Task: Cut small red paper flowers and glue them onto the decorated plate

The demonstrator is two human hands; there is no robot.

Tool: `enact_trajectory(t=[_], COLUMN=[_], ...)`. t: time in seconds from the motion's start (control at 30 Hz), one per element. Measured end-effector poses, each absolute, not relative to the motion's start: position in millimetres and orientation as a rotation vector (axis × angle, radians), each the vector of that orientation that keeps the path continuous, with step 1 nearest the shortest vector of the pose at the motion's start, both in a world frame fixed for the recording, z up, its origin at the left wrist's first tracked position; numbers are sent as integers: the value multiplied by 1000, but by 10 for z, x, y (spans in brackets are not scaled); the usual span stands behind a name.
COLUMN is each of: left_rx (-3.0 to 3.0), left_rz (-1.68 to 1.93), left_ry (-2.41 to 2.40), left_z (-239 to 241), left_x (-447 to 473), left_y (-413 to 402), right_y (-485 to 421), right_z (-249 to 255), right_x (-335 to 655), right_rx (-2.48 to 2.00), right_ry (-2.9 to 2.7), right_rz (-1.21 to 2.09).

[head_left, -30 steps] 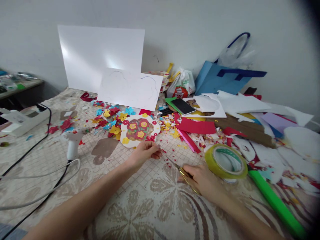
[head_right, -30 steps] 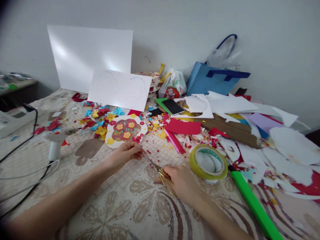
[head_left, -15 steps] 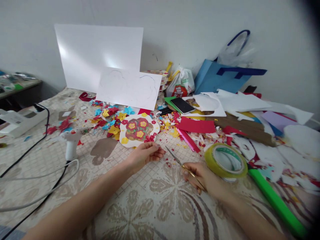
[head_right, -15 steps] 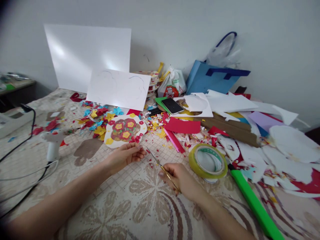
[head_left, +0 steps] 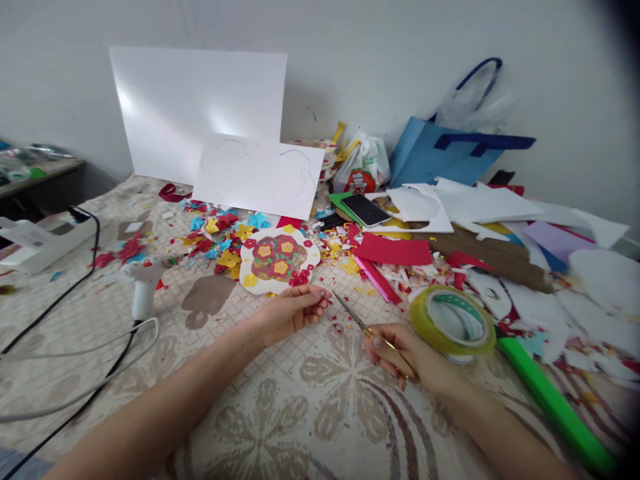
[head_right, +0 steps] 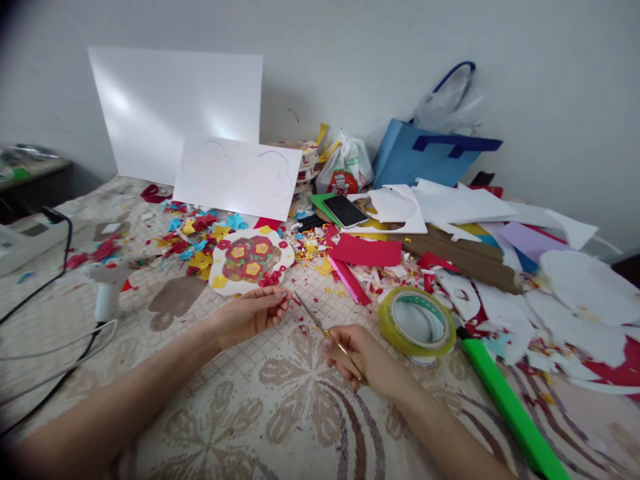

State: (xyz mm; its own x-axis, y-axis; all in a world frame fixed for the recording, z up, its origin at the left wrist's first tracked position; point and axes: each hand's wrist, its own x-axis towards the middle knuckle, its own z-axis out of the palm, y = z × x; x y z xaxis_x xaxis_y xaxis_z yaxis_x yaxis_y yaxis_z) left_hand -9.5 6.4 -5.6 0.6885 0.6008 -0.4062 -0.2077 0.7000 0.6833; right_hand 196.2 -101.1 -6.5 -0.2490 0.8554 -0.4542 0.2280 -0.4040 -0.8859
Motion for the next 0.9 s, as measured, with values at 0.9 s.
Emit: enact_trajectory(t=[0.9], left_rx=[691], left_rz=[554], left_ry=[635], left_z=[-42], left_x=[-120], left_y=[60], right_y=[-1047], right_z=[-130], right_x=[1999], right_rx=[-1455], right_ry=[-1526], right_rz=[1589])
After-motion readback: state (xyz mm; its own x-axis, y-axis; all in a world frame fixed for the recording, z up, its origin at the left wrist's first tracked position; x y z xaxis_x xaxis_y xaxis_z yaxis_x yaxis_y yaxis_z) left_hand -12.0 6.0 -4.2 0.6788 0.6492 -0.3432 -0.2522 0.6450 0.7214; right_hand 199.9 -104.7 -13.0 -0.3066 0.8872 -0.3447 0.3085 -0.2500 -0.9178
